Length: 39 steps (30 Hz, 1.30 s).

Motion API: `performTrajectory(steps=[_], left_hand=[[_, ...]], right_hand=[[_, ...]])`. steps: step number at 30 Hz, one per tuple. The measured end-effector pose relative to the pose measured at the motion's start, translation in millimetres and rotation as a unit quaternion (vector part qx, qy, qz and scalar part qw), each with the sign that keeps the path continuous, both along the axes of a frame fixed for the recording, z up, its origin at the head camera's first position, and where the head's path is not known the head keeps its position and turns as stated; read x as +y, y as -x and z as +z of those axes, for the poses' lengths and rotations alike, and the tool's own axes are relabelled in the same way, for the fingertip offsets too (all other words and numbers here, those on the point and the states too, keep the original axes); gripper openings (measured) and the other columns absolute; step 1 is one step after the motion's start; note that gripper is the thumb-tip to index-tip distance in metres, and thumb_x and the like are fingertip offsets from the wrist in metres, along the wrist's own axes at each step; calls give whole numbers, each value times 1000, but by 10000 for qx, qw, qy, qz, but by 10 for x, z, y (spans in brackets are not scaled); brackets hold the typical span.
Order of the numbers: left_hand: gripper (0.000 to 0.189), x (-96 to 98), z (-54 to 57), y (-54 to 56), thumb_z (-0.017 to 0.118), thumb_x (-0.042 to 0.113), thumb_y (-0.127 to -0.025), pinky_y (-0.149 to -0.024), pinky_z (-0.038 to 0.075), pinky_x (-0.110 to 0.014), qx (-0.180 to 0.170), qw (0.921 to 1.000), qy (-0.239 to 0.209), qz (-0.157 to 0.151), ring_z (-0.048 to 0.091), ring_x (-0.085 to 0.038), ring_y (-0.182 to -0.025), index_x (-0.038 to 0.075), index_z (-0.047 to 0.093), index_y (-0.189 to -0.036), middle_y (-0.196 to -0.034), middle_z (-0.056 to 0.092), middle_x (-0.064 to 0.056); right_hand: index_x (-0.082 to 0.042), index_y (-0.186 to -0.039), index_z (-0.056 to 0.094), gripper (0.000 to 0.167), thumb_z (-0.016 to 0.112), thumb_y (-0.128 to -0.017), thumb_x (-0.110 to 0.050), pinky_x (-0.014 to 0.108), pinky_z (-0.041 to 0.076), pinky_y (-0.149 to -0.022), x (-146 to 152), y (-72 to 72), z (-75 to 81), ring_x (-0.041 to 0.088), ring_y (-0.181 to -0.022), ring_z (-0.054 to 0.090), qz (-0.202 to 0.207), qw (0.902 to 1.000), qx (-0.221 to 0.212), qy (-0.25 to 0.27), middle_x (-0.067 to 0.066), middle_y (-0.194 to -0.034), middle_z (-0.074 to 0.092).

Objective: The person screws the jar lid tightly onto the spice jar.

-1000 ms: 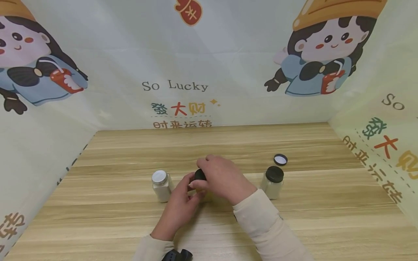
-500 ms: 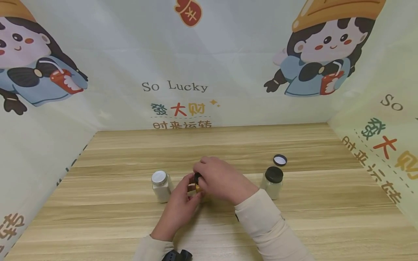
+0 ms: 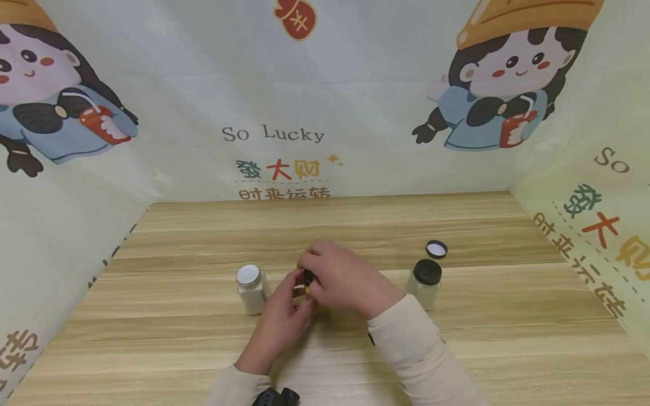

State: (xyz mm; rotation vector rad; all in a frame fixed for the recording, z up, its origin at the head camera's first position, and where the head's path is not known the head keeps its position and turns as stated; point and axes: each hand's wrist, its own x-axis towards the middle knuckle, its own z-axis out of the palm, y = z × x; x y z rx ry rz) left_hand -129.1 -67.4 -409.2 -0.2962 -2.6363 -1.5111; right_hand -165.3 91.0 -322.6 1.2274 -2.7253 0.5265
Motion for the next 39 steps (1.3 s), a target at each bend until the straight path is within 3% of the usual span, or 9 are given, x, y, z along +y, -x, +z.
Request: performTrajectory(steps=[5,16,23,28,32,39], left_hand=[[54,-4,-4,-1,66,14,-97,-88,53,-44,-9,10000,54,12,59,-30,-116,4,43,-144,-130,56,-13],[51,2,-15,0,66,12,-96,-88,52,-47,137,9999,73,-30,60,-33,-115,3,45,-142,-130,57,-14],[48,5,-9,4,66,13,-96,-88,52,-47,82,9999,97,-41,59,-32,-115,6,47,-140,-131,57,-13],[51,10,7,-6,65,13,-97,-90,52,-46,-47,9999,91,-1,59,-31,-117,5,45,-143,-132,56,-13],[53,8,13,-11,64,14,-97,-90,52,-45,-103,9999,107,42,58,-30,-118,5,43,-145,-132,55,-13],[52,9,6,-8,65,12,-97,-89,52,-46,0,9999,137,2,58,-31,-117,5,44,-144,-133,56,-14]], right_hand=[[-9,-107,70,31,57,-82,4,35,52,-87,-3,6,-16,16,-97,60,194,9998,-74,-58,1,-107,64],[-5,-107,68,15,60,-94,-9,37,51,-84,-5,7,-30,18,-91,59,-127,9998,-83,-155,3,-101,62],[-5,-111,67,18,62,-97,-15,36,52,-83,-6,8,-38,18,-90,59,-264,9994,-105,-210,4,-102,61],[-9,-114,68,23,62,-92,-10,37,51,-89,11,0,-22,18,-100,59,-80,9997,-223,42,3,-111,62],[-11,-111,70,30,59,-84,-1,35,51,-87,23,-6,-14,16,-98,58,119,9994,-298,116,1,-110,63],[-9,-113,68,24,60,-91,-6,34,51,-82,35,-4,-29,15,-94,56,-85,9990,-443,-59,2,-106,61]])
